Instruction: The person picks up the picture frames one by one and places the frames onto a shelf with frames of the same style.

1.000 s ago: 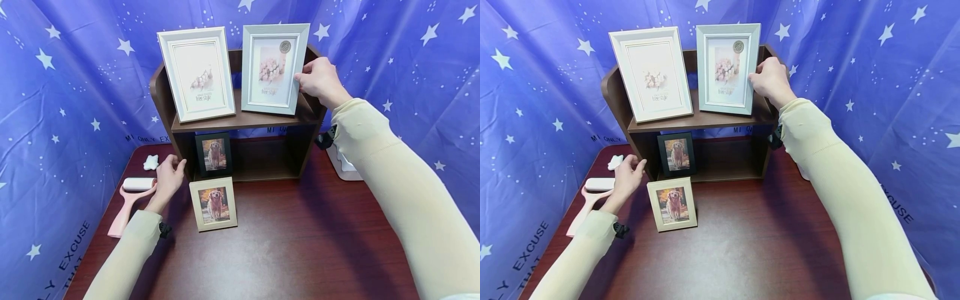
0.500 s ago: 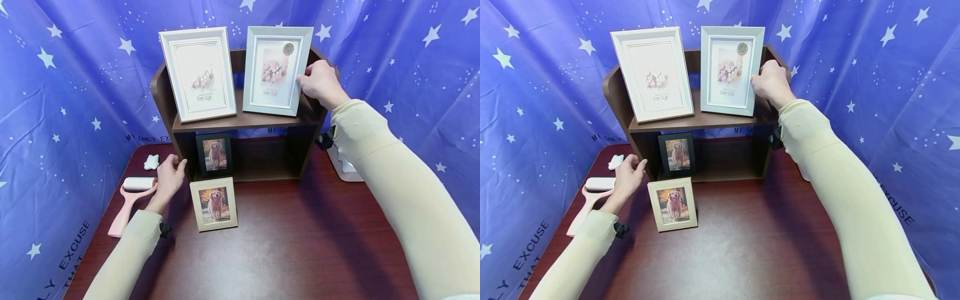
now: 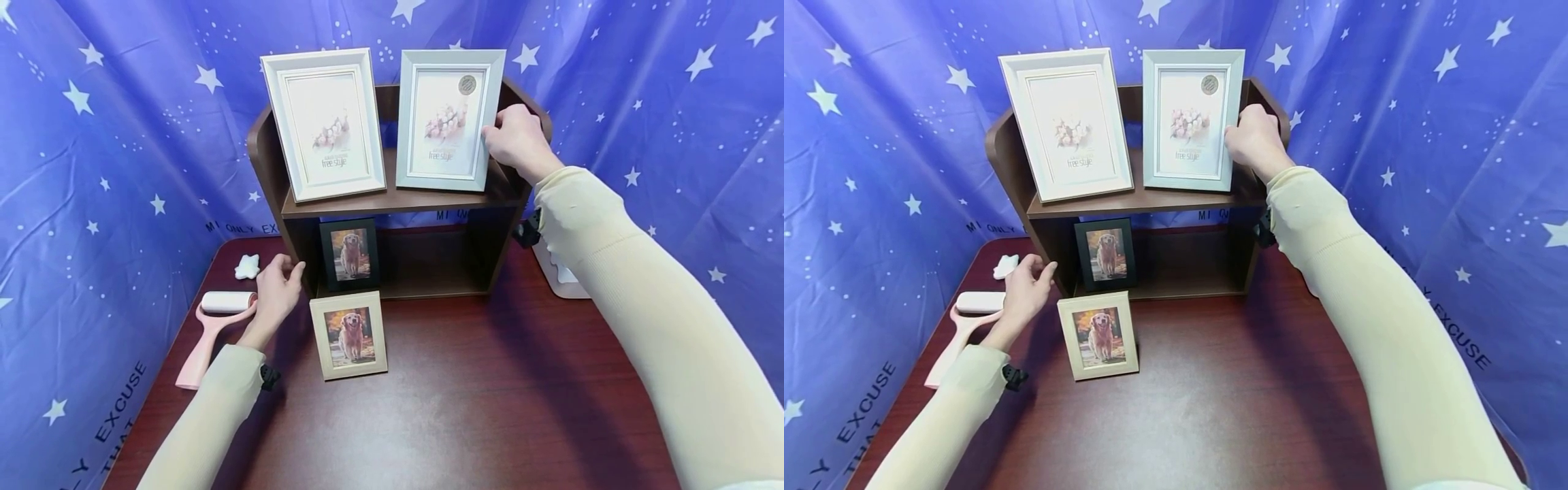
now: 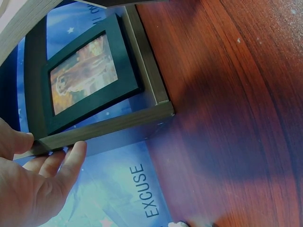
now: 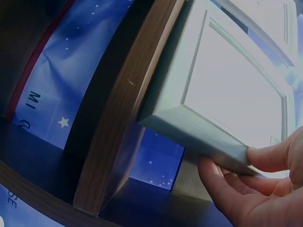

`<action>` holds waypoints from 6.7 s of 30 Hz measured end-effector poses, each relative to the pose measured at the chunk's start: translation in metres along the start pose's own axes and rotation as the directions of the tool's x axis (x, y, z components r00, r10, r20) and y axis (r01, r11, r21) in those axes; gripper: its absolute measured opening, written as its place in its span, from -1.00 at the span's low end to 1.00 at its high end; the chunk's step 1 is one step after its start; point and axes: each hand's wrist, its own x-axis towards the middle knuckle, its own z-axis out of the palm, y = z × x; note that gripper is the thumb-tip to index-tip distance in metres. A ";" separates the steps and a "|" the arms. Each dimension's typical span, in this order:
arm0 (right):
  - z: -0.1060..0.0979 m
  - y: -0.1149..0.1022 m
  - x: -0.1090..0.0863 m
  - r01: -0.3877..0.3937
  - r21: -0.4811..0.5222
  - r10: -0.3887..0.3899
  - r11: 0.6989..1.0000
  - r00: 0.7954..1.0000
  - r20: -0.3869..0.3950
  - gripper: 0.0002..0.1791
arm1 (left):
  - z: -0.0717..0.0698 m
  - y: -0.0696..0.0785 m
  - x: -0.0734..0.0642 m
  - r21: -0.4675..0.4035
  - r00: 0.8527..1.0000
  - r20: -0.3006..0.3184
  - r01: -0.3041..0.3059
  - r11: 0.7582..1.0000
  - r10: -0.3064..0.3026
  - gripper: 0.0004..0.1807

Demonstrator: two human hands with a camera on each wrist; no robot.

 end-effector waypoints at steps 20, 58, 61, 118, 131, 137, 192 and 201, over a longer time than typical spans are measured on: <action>0.002 -0.003 -0.004 -0.060 0.007 0.059 0.998 0.998 0.031 -0.46 | -0.001 0.002 -0.001 0.002 1.000 -0.009 -0.021 1.000 0.021 -0.78; 0.022 0.033 -0.095 0.427 0.063 -0.369 0.902 0.839 -0.401 -0.43 | -0.001 -0.001 -0.001 -0.008 0.999 -0.025 -0.043 0.999 0.042 -0.76; 0.030 0.043 -0.099 0.450 0.082 -0.375 0.889 0.821 -0.431 -0.45 | -0.002 -0.001 -0.001 -0.004 0.999 -0.026 -0.039 0.999 0.039 -0.77; 0.165 0.176 -0.084 0.161 0.238 -0.072 0.958 0.936 -0.344 -0.55 | 0.002 -0.002 -0.002 -0.017 0.999 -0.036 -0.006 1.000 0.006 -0.73; 0.162 0.169 -0.083 0.225 0.168 -0.147 0.960 0.913 -0.382 -0.78 | -0.001 -0.003 -0.003 -0.021 1.000 -0.027 0.006 1.000 -0.007 -0.75; 0.161 0.171 -0.084 0.230 0.140 -0.163 0.963 0.912 -0.377 -0.81 | -0.007 -0.002 -0.009 -0.023 1.000 0.009 0.012 1.000 -0.011 -0.76; 0.162 0.172 -0.082 0.266 0.107 -0.205 0.958 0.896 -0.394 -0.82 | -0.022 0.008 -0.099 -0.356 0.838 0.518 0.394 0.847 -0.172 -0.58; 0.162 0.171 -0.082 0.268 0.108 -0.205 0.957 0.894 -0.399 -0.82 | -0.018 0.004 -0.100 -0.365 0.854 0.497 0.364 0.857 -0.151 -0.65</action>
